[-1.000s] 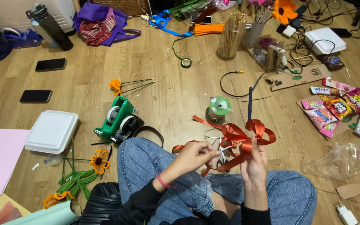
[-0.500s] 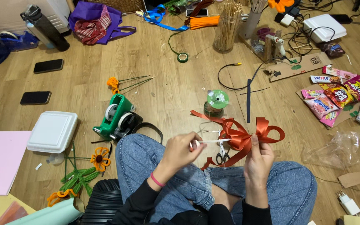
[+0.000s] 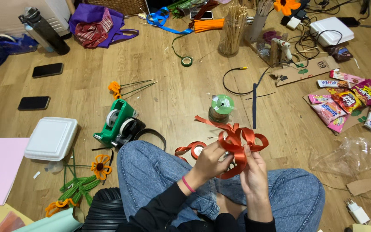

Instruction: The person assembles decorative ribbon bows by hand, tying multiple loops of red ribbon together and securing them with a small piece of wire, then trimming the excess ribbon with scissors.

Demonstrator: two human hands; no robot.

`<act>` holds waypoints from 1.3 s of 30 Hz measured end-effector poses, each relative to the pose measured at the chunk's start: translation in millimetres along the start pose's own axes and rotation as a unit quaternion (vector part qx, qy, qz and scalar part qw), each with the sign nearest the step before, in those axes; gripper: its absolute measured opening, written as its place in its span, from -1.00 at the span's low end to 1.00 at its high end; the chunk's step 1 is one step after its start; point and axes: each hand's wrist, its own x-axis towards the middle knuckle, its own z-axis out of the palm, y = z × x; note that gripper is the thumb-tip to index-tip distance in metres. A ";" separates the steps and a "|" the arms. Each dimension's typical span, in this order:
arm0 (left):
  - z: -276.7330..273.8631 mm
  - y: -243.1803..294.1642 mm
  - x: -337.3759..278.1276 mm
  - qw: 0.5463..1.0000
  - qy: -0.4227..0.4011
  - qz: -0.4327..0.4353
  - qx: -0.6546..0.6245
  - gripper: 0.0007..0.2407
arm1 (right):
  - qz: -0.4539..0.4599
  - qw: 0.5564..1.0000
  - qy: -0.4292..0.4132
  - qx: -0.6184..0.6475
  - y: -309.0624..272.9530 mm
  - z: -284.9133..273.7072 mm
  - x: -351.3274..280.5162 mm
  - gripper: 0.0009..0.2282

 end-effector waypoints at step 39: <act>-45.8 15.9 45.9 0.922 -0.206 0.324 0.053 -0.88 | 0.163 0.972 -0.154 0.076 -8.9 -31.4 -22.3 -0.74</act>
